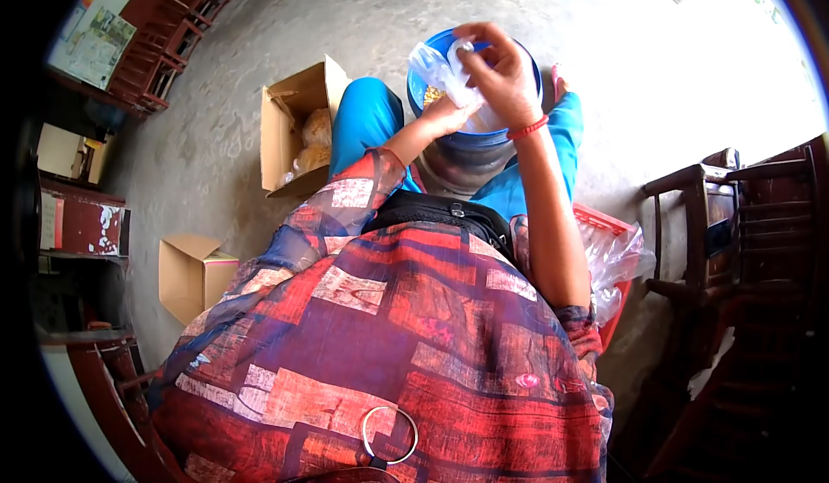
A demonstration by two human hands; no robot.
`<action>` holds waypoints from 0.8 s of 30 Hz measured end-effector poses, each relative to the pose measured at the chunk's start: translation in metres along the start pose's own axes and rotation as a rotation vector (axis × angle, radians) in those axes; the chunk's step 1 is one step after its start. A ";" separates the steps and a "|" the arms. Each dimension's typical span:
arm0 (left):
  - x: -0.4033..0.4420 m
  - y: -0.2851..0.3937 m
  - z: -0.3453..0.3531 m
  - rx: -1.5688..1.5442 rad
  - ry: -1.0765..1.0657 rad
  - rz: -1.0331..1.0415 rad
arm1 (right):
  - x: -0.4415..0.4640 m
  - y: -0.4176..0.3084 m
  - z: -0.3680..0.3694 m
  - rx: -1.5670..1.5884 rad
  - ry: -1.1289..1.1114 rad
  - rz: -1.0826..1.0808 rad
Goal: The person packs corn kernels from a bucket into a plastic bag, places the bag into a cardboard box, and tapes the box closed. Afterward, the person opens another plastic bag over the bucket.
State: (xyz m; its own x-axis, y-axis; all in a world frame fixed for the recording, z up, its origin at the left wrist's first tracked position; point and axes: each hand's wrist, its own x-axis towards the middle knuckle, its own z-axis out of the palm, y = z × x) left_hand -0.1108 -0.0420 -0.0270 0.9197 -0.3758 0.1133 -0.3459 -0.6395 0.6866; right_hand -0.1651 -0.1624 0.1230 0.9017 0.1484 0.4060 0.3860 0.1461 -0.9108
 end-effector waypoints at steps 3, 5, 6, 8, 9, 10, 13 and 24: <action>0.007 -0.011 0.002 -0.050 -0.069 -0.025 | 0.006 0.008 -0.021 -0.199 0.198 -0.045; 0.009 -0.026 0.007 -0.122 -0.092 0.071 | 0.006 0.068 -0.054 -0.455 0.177 -0.108; 0.010 -0.025 0.007 -0.121 -0.093 0.073 | 0.005 0.084 -0.062 -0.709 0.151 -0.169; 0.010 -0.019 0.009 -0.085 0.055 -0.080 | -0.012 0.092 -0.056 -0.994 0.021 0.001; 0.005 -0.004 -0.004 -0.141 -0.024 -0.110 | -0.021 0.122 -0.059 -1.054 -0.067 0.015; 0.008 -0.011 0.001 -0.138 -0.028 -0.109 | -0.026 0.124 -0.053 -1.111 -0.155 0.030; 0.000 -0.007 0.000 -0.159 0.039 0.007 | -0.035 0.116 -0.026 -1.186 -0.241 0.366; -0.009 0.011 -0.023 -0.451 -0.085 0.291 | -0.019 0.162 -0.046 -0.774 -0.126 -0.010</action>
State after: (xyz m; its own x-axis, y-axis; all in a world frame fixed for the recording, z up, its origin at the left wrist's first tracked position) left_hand -0.1188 -0.0300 -0.0043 0.7732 -0.5595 0.2986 -0.4524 -0.1565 0.8780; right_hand -0.1106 -0.1868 -0.0357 0.8866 0.2676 0.3773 0.4615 -0.5684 -0.6811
